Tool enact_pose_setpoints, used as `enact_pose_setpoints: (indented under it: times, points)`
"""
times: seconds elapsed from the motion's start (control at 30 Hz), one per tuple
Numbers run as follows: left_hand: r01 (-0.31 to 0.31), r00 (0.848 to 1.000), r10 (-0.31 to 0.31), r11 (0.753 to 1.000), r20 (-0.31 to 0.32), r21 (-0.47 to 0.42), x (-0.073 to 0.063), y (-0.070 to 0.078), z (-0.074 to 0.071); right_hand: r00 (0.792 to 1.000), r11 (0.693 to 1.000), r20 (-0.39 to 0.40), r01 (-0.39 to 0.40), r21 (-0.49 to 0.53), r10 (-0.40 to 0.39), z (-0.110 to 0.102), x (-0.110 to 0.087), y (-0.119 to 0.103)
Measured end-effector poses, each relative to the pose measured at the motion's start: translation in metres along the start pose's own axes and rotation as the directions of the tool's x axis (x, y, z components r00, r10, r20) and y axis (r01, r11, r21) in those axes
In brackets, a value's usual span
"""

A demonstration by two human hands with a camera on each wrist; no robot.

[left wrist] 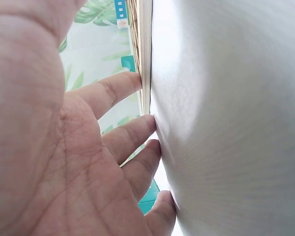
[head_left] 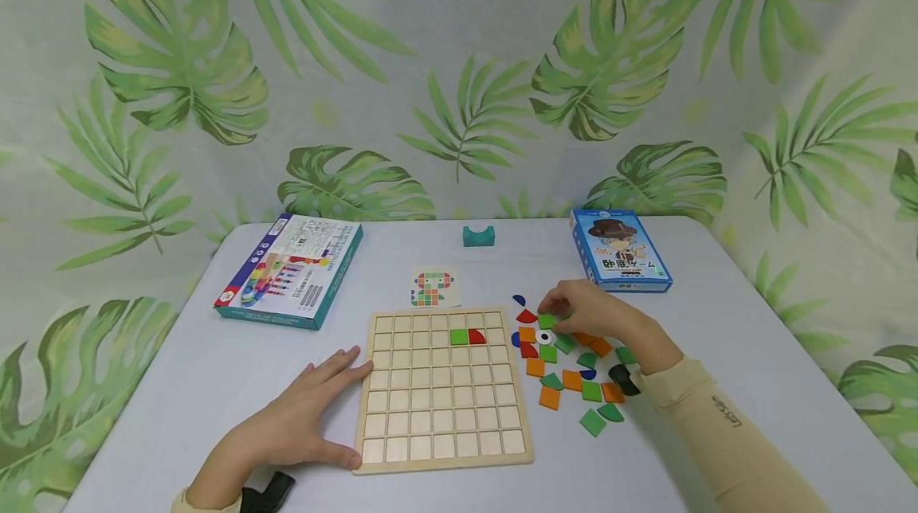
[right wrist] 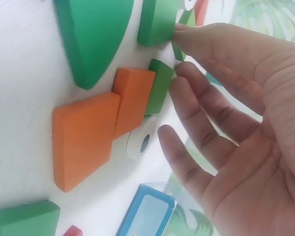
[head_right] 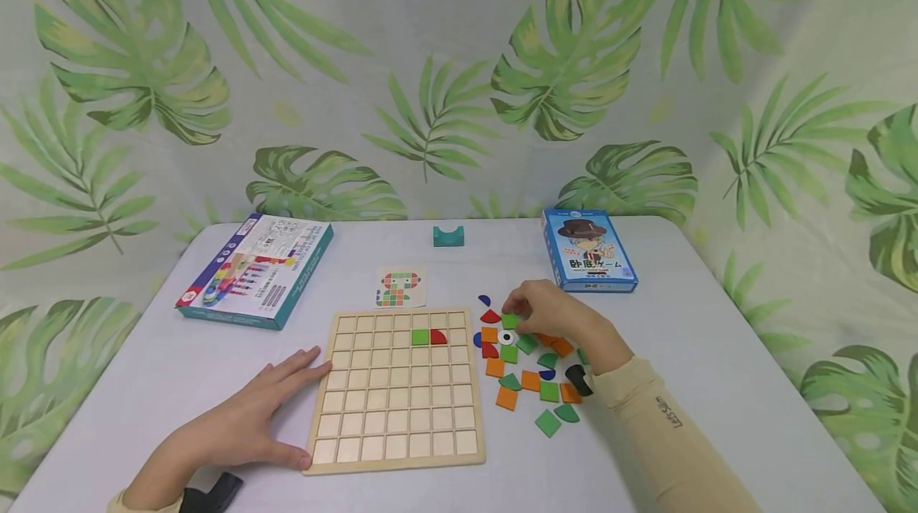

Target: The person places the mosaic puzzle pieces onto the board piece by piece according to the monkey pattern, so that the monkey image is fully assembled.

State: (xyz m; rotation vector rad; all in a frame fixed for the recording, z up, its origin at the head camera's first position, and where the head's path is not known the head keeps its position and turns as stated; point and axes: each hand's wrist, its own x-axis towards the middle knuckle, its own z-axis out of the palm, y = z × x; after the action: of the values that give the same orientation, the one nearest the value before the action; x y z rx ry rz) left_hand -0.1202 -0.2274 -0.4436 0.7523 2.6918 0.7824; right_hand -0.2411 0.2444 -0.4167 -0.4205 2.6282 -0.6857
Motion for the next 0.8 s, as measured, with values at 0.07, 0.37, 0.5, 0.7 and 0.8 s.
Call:
enact_pose_setpoints:
  times: [0.07,0.37,0.5,0.7,0.8]
  points:
    - [0.001,1.0,-0.001,1.0,-0.001,0.001,-0.001,0.0,0.0,1.0,1.0,-0.01,0.003,-0.003,-0.004,0.001,0.001,0.0]
    - [-0.008,1.0,0.008,1.0,-0.004,-0.01,-0.003,-0.002,-0.001,0.999,0.999,-0.025,0.031,-0.021,-0.031,0.002,0.005,0.002]
    - [-0.013,1.0,0.013,1.0,-0.001,-0.014,-0.002,-0.003,0.0,0.997,0.998,-0.043,0.059,-0.027,-0.06,-0.003,0.005,0.001]
    - [-0.018,1.0,0.018,1.0,-0.005,-0.004,0.0,-0.003,0.001,0.993,0.995,-0.067,0.092,-0.043,-0.095,-0.006,0.008,-0.01]
    - [-0.005,1.0,0.005,1.0,0.001,-0.007,-0.001,-0.004,0.001,0.991,0.993,-0.068,0.111,-0.048,-0.114,-0.005,0.011,-0.019]
